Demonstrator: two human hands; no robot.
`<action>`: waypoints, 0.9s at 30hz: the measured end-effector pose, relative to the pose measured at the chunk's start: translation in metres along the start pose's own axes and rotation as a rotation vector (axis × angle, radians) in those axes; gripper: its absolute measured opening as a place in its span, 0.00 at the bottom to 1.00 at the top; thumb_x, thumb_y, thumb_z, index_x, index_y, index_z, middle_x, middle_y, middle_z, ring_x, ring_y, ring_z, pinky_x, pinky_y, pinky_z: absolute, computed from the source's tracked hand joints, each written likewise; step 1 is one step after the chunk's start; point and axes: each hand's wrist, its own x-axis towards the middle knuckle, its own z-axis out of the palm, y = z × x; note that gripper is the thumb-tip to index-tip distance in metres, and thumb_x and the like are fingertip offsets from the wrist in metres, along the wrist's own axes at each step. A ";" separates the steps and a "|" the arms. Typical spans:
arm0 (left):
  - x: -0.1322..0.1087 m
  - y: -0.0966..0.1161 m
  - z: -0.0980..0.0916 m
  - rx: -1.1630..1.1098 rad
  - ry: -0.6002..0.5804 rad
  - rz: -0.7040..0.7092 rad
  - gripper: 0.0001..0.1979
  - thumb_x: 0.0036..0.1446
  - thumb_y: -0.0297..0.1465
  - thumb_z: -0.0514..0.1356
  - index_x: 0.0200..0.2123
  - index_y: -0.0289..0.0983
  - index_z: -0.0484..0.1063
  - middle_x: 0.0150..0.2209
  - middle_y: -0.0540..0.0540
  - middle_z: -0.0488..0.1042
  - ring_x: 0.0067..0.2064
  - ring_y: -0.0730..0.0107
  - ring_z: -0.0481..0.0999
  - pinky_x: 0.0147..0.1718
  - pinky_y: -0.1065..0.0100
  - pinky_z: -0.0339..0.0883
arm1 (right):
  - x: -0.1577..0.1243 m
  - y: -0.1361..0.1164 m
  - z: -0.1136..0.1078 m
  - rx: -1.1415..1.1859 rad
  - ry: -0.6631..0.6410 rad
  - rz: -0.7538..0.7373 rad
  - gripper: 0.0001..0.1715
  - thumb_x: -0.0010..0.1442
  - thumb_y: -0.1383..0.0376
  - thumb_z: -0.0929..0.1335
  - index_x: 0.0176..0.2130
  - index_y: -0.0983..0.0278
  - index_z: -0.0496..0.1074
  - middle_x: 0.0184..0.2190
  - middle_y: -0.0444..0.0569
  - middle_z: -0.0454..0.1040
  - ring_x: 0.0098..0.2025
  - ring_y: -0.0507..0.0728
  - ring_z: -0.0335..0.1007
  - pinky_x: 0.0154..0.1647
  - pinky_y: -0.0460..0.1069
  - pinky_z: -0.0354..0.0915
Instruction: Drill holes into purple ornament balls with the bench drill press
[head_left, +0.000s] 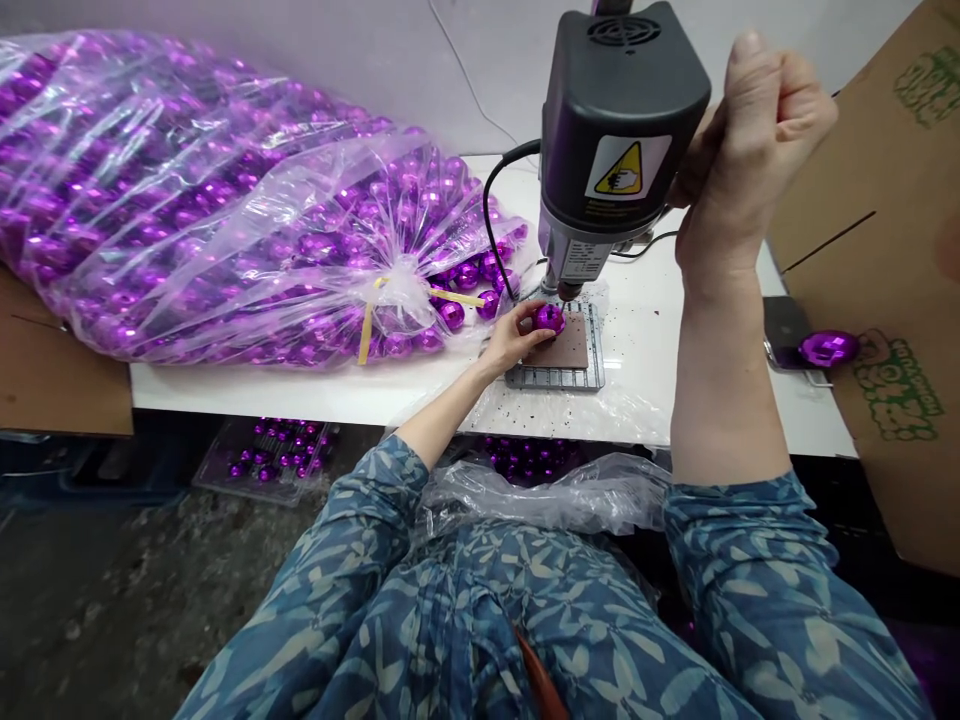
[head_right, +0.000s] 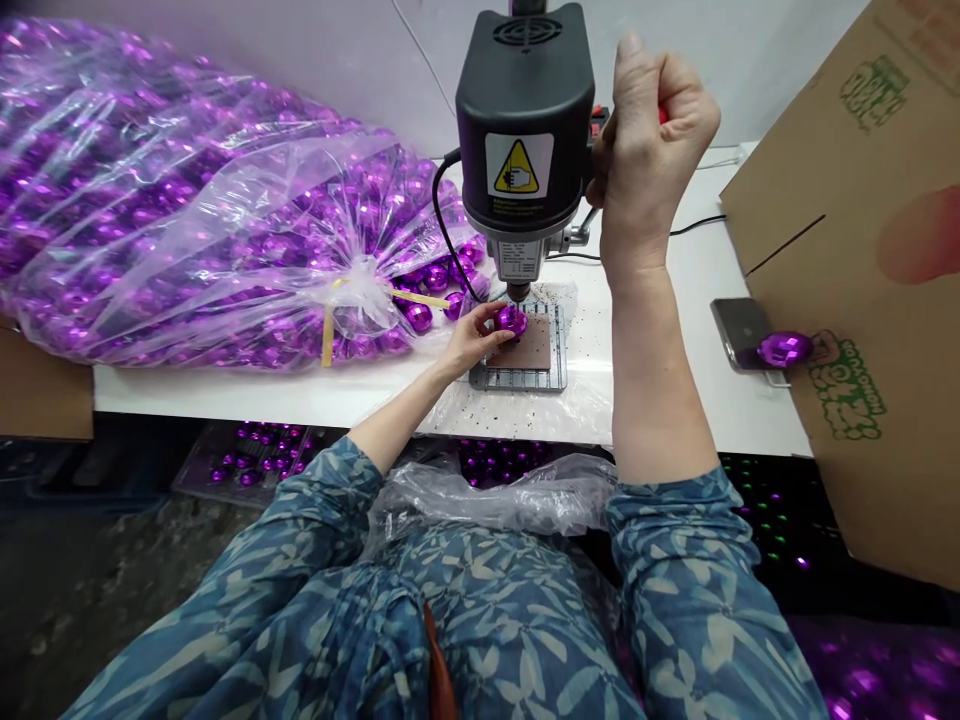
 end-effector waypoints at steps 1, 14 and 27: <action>0.000 -0.001 0.001 0.012 -0.001 0.004 0.25 0.46 0.23 0.80 0.48 0.39 0.82 0.51 0.43 0.85 0.55 0.56 0.84 0.59 0.60 0.76 | 0.000 0.000 0.000 0.002 -0.008 -0.004 0.46 0.56 0.25 0.68 0.27 0.58 0.47 0.18 0.37 0.50 0.18 0.45 0.47 0.17 0.48 0.50; -0.015 -0.003 0.007 0.196 -0.011 0.087 0.26 0.47 0.27 0.81 0.50 0.41 0.84 0.50 0.44 0.83 0.57 0.51 0.79 0.63 0.57 0.71 | -0.003 -0.005 0.001 -0.032 -0.007 -0.034 0.49 0.53 0.21 0.65 0.29 0.58 0.43 0.18 0.37 0.48 0.19 0.45 0.46 0.17 0.46 0.52; -0.016 -0.013 0.009 0.239 0.058 0.130 0.24 0.47 0.28 0.83 0.48 0.44 0.84 0.41 0.44 0.79 0.59 0.47 0.74 0.67 0.53 0.66 | -0.003 -0.007 0.000 0.007 -0.025 -0.030 0.45 0.60 0.30 0.68 0.28 0.59 0.44 0.18 0.38 0.48 0.19 0.44 0.49 0.17 0.45 0.49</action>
